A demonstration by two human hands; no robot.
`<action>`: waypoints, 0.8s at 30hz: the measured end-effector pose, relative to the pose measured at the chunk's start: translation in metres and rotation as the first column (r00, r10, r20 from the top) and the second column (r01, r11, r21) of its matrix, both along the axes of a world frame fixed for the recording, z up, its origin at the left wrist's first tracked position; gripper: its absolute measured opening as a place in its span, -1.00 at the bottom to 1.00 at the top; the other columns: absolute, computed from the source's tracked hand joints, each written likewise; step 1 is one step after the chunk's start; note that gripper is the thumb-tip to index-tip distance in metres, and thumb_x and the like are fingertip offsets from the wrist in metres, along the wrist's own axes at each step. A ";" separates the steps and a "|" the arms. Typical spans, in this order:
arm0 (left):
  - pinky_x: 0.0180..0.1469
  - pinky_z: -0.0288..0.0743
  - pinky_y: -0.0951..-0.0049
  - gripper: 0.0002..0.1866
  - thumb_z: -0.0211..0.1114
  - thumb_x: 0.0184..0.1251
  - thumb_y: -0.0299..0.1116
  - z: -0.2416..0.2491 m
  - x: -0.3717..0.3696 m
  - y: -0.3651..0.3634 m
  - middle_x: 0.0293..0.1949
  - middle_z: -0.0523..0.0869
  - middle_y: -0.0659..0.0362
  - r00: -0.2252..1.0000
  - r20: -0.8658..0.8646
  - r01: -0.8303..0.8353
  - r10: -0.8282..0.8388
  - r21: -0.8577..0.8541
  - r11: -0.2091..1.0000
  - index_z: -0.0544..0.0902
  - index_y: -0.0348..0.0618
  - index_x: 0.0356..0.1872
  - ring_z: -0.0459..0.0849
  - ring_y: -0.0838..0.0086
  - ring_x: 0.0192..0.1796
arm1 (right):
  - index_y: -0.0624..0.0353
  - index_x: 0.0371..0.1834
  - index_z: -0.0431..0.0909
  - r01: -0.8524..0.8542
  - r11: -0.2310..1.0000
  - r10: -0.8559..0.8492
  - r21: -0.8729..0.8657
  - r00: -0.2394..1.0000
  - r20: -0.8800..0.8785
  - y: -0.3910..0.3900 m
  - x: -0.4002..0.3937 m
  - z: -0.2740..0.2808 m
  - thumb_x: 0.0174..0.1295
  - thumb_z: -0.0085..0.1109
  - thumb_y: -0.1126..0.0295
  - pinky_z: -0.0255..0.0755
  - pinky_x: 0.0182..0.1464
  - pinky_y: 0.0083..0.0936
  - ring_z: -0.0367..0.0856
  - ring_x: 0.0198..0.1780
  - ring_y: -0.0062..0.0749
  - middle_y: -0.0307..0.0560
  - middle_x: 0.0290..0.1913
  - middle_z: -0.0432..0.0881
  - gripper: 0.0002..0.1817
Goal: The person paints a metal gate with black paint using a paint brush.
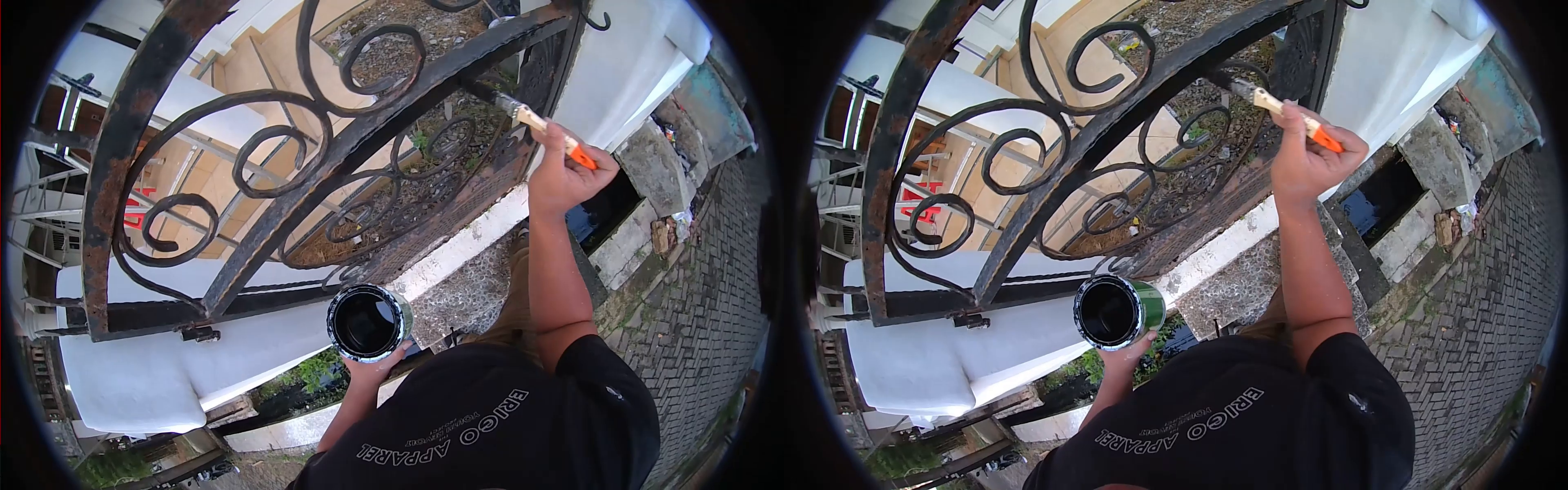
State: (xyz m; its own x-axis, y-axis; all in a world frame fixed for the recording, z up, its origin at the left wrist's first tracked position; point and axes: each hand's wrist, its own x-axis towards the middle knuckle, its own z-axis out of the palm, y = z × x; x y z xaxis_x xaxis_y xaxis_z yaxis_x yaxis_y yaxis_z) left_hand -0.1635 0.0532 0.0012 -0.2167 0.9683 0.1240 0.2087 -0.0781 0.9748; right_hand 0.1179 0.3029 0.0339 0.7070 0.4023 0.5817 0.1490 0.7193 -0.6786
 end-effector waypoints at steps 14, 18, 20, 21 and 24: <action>0.39 0.42 0.17 0.13 0.74 -0.18 -0.14 0.010 -0.001 -0.013 0.29 0.52 0.04 1.000 -0.011 0.023 -0.023 0.021 1.000 0.23 -0.21 0.44 0.54 0.25 0.32 | 0.08 0.00 0.04 -0.264 0.960 0.198 0.089 0.870 0.451 -0.053 -0.074 0.006 0.18 0.28 0.79 0.74 -0.12 -0.35 0.78 -0.11 -0.04 0.41 -0.19 0.64 -0.40; 0.39 0.42 0.16 0.13 0.74 -0.17 -0.14 0.005 -0.009 -0.024 0.30 0.51 0.03 0.999 -0.048 0.005 -0.003 0.041 0.999 0.22 -0.22 0.44 0.54 0.24 0.32 | 0.08 -0.01 0.04 -0.372 0.916 0.294 0.150 0.878 0.379 -0.064 -0.099 0.006 0.17 0.30 0.77 0.73 -0.10 -0.36 0.78 -0.10 -0.06 0.38 -0.20 0.65 -0.39; 0.38 0.43 0.16 0.14 0.74 -0.17 -0.14 0.001 -0.012 -0.028 0.30 0.51 0.02 0.998 -0.062 -0.026 0.029 0.049 0.998 0.21 -0.24 0.44 0.55 0.23 0.32 | 0.21 -0.02 0.15 -0.341 0.909 0.276 0.242 0.924 0.266 -0.058 -0.101 0.007 0.18 0.36 0.71 0.69 -0.19 -0.39 0.79 -0.20 -0.19 0.36 -0.20 0.70 -0.48; 0.38 0.43 0.16 0.14 0.74 -0.17 -0.14 -0.001 -0.012 -0.030 0.30 0.51 0.02 0.998 -0.058 -0.023 0.026 0.050 0.998 0.21 -0.24 0.44 0.55 0.23 0.32 | 0.14 -0.06 0.09 -0.301 0.940 0.262 0.163 0.939 0.221 -0.055 -0.096 0.007 0.21 0.32 0.71 0.69 -0.17 -0.39 0.78 -0.14 -0.15 0.32 -0.19 0.69 -0.47; 0.40 0.40 0.17 0.15 0.76 -0.28 -0.34 -0.008 -0.012 -0.028 0.28 0.52 0.01 0.997 0.067 -0.053 0.048 0.073 0.996 0.24 -0.24 0.43 0.54 0.26 0.33 | 0.12 -0.04 0.05 -0.226 0.963 0.204 0.144 0.967 0.153 -0.030 -0.067 0.008 0.22 0.25 0.75 0.71 -0.09 -0.36 0.77 -0.17 -0.15 0.33 -0.22 0.67 -0.47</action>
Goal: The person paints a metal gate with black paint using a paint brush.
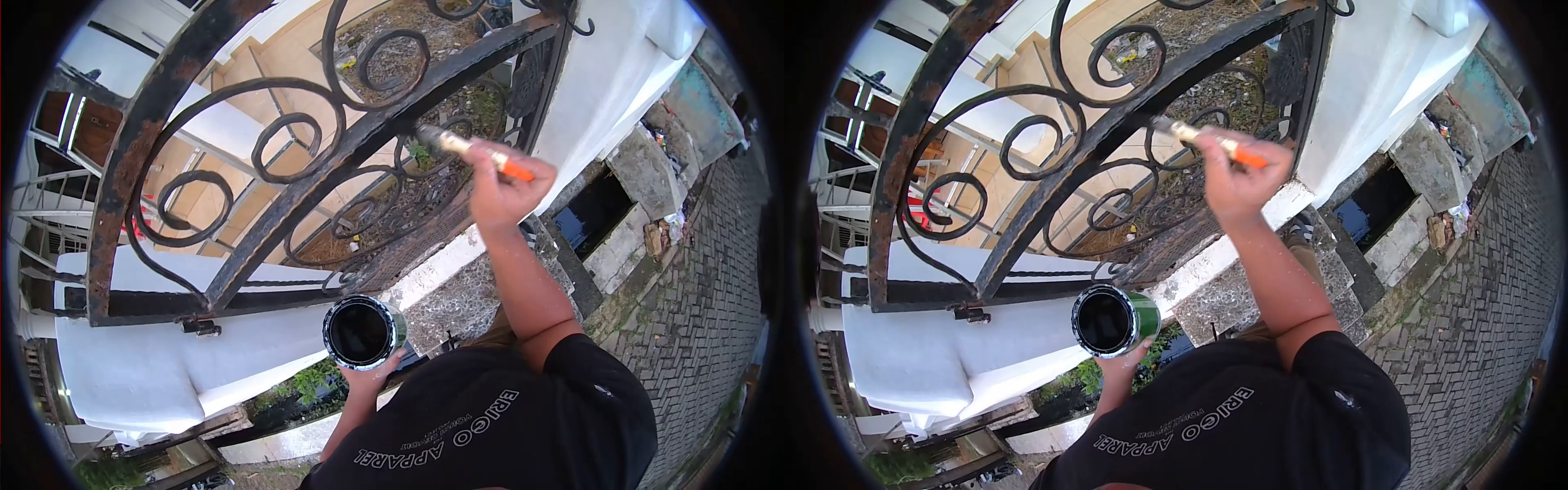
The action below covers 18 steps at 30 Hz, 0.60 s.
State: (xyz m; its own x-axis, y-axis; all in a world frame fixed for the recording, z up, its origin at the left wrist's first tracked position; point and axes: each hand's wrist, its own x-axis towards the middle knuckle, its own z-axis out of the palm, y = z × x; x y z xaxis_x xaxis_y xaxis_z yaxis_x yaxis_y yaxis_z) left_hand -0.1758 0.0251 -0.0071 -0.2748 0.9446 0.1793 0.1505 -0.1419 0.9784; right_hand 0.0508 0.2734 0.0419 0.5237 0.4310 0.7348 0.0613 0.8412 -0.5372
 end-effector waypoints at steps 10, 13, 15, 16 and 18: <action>0.39 0.42 0.20 0.13 0.76 -0.25 -0.27 0.000 0.016 0.029 0.28 0.53 0.01 0.996 -0.056 0.070 -0.075 -0.083 0.994 0.25 -0.23 0.42 0.55 0.25 0.32 | 0.14 -0.05 0.07 -0.023 0.986 -0.009 -0.164 0.981 -0.194 0.012 0.054 0.026 0.24 0.28 0.72 0.71 -0.23 -0.47 0.77 -0.31 -0.22 0.28 -0.27 0.67 -0.49; 0.39 0.42 0.20 0.13 0.76 -0.25 -0.27 0.000 0.022 0.041 0.29 0.52 0.02 0.993 -0.050 0.101 -0.104 -0.060 0.993 0.25 -0.22 0.42 0.55 0.25 0.32 | 0.15 -0.06 0.07 -0.125 0.987 0.116 -0.104 0.989 -0.088 0.012 0.039 0.021 0.24 0.27 0.72 0.70 -0.23 -0.48 0.77 -0.29 -0.21 0.27 -0.27 0.68 -0.50; 0.39 0.42 0.19 0.13 0.76 -0.25 -0.27 0.000 0.025 0.047 0.29 0.52 0.01 0.991 -0.071 0.110 -0.113 -0.045 0.993 0.25 -0.22 0.43 0.54 0.25 0.33 | 0.15 -0.06 0.07 -0.130 0.987 0.124 -0.099 0.990 -0.060 0.020 0.042 0.019 0.24 0.26 0.72 0.71 -0.22 -0.49 0.77 -0.27 -0.21 0.27 -0.26 0.68 -0.50; 0.39 0.42 0.19 0.13 0.76 -0.25 -0.28 -0.001 0.027 0.050 0.30 0.52 0.01 0.991 -0.039 0.123 -0.124 -0.043 0.992 0.25 -0.22 0.43 0.54 0.25 0.33 | 0.16 -0.06 0.07 -0.118 0.985 0.106 -0.127 0.989 -0.100 0.029 0.050 0.019 0.24 0.27 0.72 0.71 -0.22 -0.49 0.77 -0.26 -0.22 0.26 -0.25 0.67 -0.50; 0.39 0.42 0.18 0.13 0.76 -0.25 -0.28 -0.004 0.029 0.054 0.30 0.51 0.01 0.991 -0.004 0.134 -0.134 -0.037 0.990 0.25 -0.22 0.43 0.54 0.24 0.34 | 0.18 -0.05 0.07 -0.057 0.979 0.030 -0.194 0.989 -0.144 0.041 0.069 0.023 0.24 0.28 0.71 0.72 -0.22 -0.52 0.77 -0.26 -0.23 0.26 -0.19 0.66 -0.50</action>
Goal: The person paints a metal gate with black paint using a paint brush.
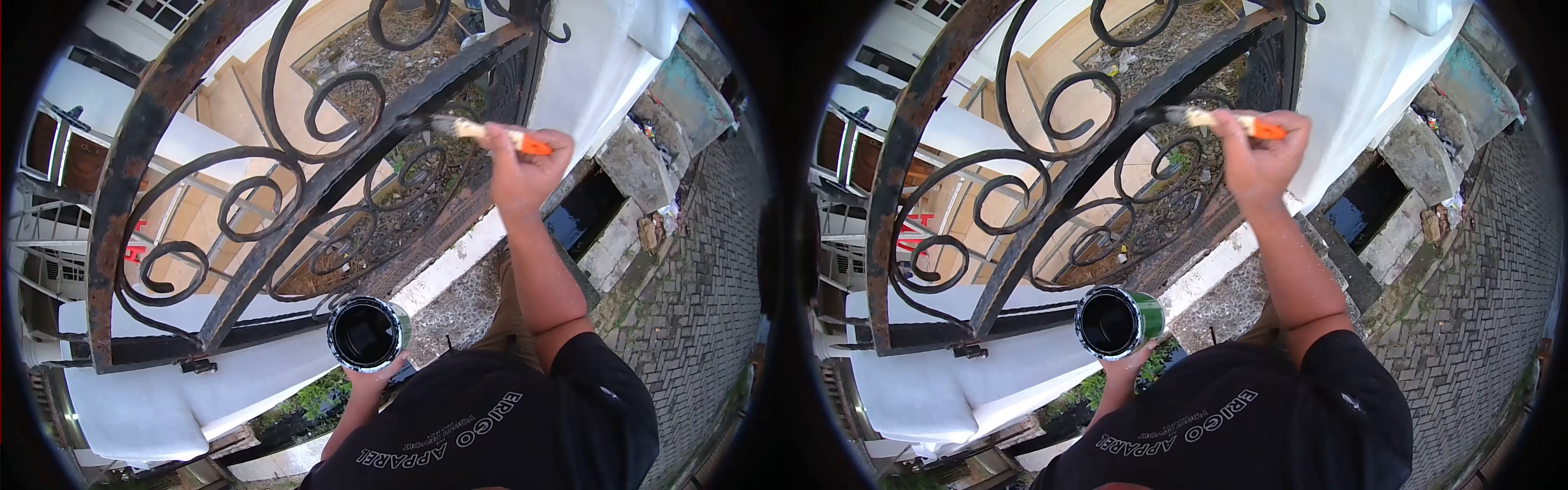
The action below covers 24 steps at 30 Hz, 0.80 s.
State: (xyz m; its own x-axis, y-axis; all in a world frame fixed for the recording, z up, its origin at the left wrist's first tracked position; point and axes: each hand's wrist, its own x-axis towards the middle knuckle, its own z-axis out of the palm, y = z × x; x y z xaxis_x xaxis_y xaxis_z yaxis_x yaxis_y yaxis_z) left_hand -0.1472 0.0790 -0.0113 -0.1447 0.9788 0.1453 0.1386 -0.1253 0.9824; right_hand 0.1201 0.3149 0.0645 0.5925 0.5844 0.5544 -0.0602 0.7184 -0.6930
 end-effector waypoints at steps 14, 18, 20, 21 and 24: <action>0.41 0.37 0.18 0.19 0.77 -0.29 -0.21 -0.015 0.005 0.009 0.30 0.51 -0.03 0.974 -0.227 0.005 -0.008 -0.013 1.000 0.21 -0.25 0.43 0.51 0.22 0.36 | 0.25 -0.12 0.26 -0.128 0.970 0.129 -0.207 0.992 -0.008 -0.001 -0.001 0.050 0.18 0.46 0.55 0.61 -0.41 -0.67 0.69 -0.36 -0.52 -0.11 -0.31 0.55 -0.55; 0.36 0.46 0.18 0.08 0.74 -0.20 -0.23 -0.005 0.016 0.010 0.27 0.54 0.03 1.000 0.002 -0.005 0.005 0.050 0.999 0.29 -0.24 0.41 0.57 0.25 0.29 | 0.25 -0.12 0.26 -0.107 0.971 0.110 -0.216 0.994 0.002 -0.009 0.017 0.072 0.18 0.44 0.57 0.64 -0.41 -0.68 0.70 -0.36 -0.52 -0.11 -0.31 0.55 -0.55; 0.36 0.46 0.17 0.07 0.74 -0.20 -0.23 -0.003 0.016 0.012 0.27 0.54 0.02 1.000 -0.012 0.000 0.001 0.034 0.999 0.29 -0.24 0.40 0.57 0.24 0.29 | 0.24 -0.13 0.26 -0.124 0.980 0.126 -0.158 0.992 0.003 -0.018 0.005 0.074 0.18 0.44 0.56 0.65 -0.41 -0.68 0.70 -0.36 -0.51 -0.11 -0.31 0.55 -0.56; 0.36 0.46 0.16 0.07 0.74 -0.19 -0.24 -0.003 0.015 0.012 0.26 0.54 0.02 1.000 -0.029 0.009 -0.008 0.020 1.000 0.29 -0.24 0.40 0.57 0.24 0.29 | 0.24 -0.13 0.26 -0.194 0.971 0.197 -0.137 0.980 0.008 -0.022 -0.009 0.075 0.19 0.44 0.56 0.65 -0.40 -0.67 0.71 -0.36 -0.51 -0.11 -0.32 0.55 -0.56; 0.36 0.45 0.16 0.06 0.72 -0.18 -0.26 -0.006 0.016 0.010 0.27 0.53 0.02 0.999 -0.044 0.000 0.002 0.048 0.999 0.28 -0.23 0.40 0.57 0.24 0.29 | 0.22 -0.17 0.32 -0.222 0.961 0.239 -0.163 0.967 0.088 -0.018 -0.028 0.066 0.17 0.49 0.46 0.61 -0.37 -0.62 0.68 -0.39 -0.56 -0.12 -0.33 0.59 -0.57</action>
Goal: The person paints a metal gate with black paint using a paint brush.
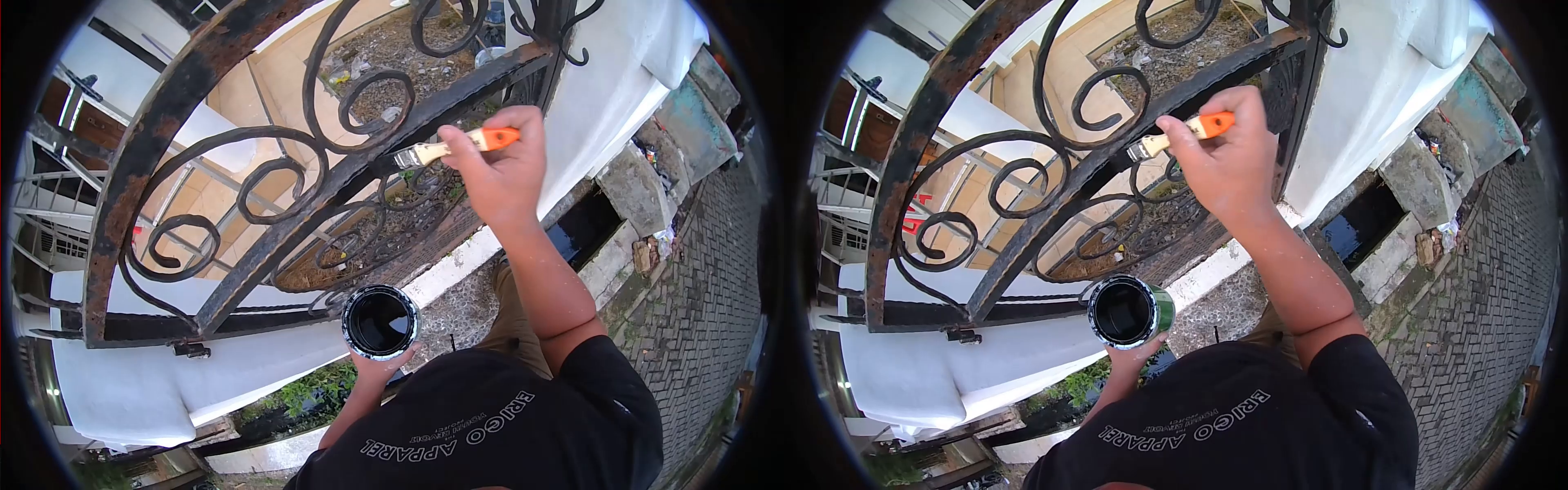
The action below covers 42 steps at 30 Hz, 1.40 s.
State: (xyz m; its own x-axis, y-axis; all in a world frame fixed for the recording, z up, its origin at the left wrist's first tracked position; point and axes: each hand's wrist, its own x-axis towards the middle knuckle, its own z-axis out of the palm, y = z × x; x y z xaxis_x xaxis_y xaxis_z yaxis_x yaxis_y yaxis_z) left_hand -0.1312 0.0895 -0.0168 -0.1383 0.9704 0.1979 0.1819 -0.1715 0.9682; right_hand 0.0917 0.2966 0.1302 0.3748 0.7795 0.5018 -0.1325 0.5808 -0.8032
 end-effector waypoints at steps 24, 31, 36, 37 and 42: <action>0.42 0.33 0.11 0.25 0.77 -0.31 -0.16 -0.009 -0.004 -0.005 0.30 0.44 -0.05 0.999 0.043 -0.016 0.018 -0.048 0.999 0.08 -0.20 0.42 0.47 0.17 0.37 | 0.23 -0.16 0.34 0.153 0.979 -0.136 -0.133 0.982 0.130 0.025 0.027 0.014 0.18 0.49 0.39 0.61 -0.40 -0.59 0.74 -0.42 -0.50 -0.05 -0.36 0.66 -0.58; 0.44 0.30 0.10 0.29 0.78 -0.32 -0.13 -0.015 0.001 0.015 0.31 0.43 -0.05 0.999 -0.017 0.026 -0.027 -0.075 0.997 0.05 -0.18 0.43 0.45 0.17 0.39 | 0.22 -0.15 0.34 0.347 0.928 -0.310 -0.136 0.922 0.232 0.045 0.080 0.013 0.18 0.49 0.37 0.60 -0.41 -0.60 0.75 -0.43 -0.50 -0.03 -0.38 0.66 -0.57; 0.47 0.25 0.10 0.29 0.78 -0.30 -0.09 -0.008 0.015 0.027 0.32 0.43 -0.05 0.997 -0.001 0.071 -0.072 -0.118 0.990 0.04 -0.17 0.43 0.46 0.17 0.39 | 0.23 -0.17 0.36 0.512 0.858 -0.508 0.040 0.836 0.207 0.044 0.102 0.010 0.16 0.53 0.30 0.56 -0.43 -0.62 0.74 -0.44 -0.53 -0.10 -0.44 0.67 -0.54; 0.47 0.25 0.11 0.28 0.77 -0.29 -0.07 -0.007 0.017 0.029 0.32 0.43 -0.05 0.998 0.024 0.068 -0.065 -0.114 0.991 0.05 -0.17 0.43 0.46 0.17 0.39 | 0.22 -0.20 0.42 0.627 0.766 -0.634 0.142 0.699 0.330 0.045 0.100 0.005 0.17 0.51 0.29 0.57 -0.42 -0.57 0.75 -0.43 -0.48 -0.11 -0.46 0.69 -0.60; 0.47 0.26 0.12 0.27 0.77 -0.28 -0.06 -0.008 0.018 0.031 0.32 0.45 -0.04 0.998 0.009 0.067 -0.067 -0.084 0.994 0.06 -0.17 0.42 0.47 0.17 0.40 | 0.16 -0.21 0.50 0.320 0.839 -0.542 0.441 0.570 0.618 0.008 0.051 -0.004 0.13 0.52 0.31 0.58 -0.41 -0.49 0.77 -0.43 -0.38 -0.06 -0.42 0.73 -0.65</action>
State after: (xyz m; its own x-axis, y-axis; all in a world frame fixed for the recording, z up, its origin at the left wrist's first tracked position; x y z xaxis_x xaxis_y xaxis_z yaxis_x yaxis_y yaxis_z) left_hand -0.1129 0.1205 -0.0246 -0.0734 0.9907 0.1142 0.1663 -0.1007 0.9809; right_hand 0.1425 0.3046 0.1260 0.0829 0.4237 0.9020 0.7180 0.6023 -0.3489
